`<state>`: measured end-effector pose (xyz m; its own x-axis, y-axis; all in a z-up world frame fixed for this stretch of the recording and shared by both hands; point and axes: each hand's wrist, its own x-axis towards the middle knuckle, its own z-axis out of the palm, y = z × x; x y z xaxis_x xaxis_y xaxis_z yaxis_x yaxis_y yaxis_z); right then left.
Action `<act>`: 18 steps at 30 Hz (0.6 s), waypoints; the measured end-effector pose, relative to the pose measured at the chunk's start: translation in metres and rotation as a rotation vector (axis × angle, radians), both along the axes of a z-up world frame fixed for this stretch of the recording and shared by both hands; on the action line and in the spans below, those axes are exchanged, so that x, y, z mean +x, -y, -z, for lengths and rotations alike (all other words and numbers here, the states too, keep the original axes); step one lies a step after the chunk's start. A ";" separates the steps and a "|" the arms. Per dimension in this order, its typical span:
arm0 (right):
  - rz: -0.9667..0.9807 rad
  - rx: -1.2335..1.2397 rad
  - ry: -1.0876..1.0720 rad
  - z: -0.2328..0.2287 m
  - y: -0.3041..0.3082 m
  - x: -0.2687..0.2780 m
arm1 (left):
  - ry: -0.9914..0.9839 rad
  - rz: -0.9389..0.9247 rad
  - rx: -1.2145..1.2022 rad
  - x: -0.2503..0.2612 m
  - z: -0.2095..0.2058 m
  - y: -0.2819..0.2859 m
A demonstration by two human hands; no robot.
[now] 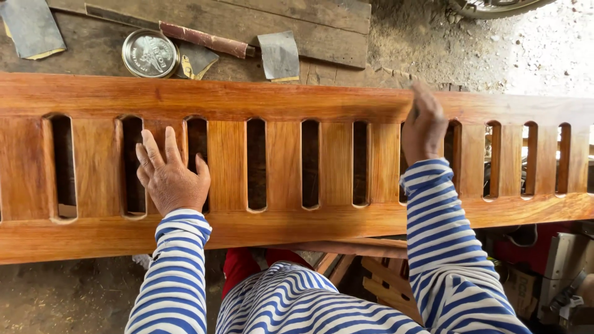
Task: The person sands a long wooden slatted panel using a sanding block. They move the block back and forth along the grain, covering the flat surfaces and the edges of the cutouts.
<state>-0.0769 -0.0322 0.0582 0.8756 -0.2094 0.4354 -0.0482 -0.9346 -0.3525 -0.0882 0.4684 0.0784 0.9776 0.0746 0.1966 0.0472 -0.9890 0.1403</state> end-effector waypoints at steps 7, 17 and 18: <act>0.005 -0.147 -0.155 0.015 -0.107 -0.005 | -0.006 -0.003 -0.021 -0.002 -0.005 0.000; -0.297 -0.248 -0.177 0.022 -0.158 0.007 | 0.016 0.010 -0.024 0.002 0.000 -0.003; -0.243 -0.338 -0.171 0.016 -0.134 0.005 | 0.019 -0.003 -0.034 0.001 0.000 -0.003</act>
<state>-0.0723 0.1014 0.0424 0.9470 0.1403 0.2889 0.1560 -0.9872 -0.0320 -0.0868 0.4716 0.0779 0.9736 0.0845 0.2120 0.0473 -0.9835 0.1746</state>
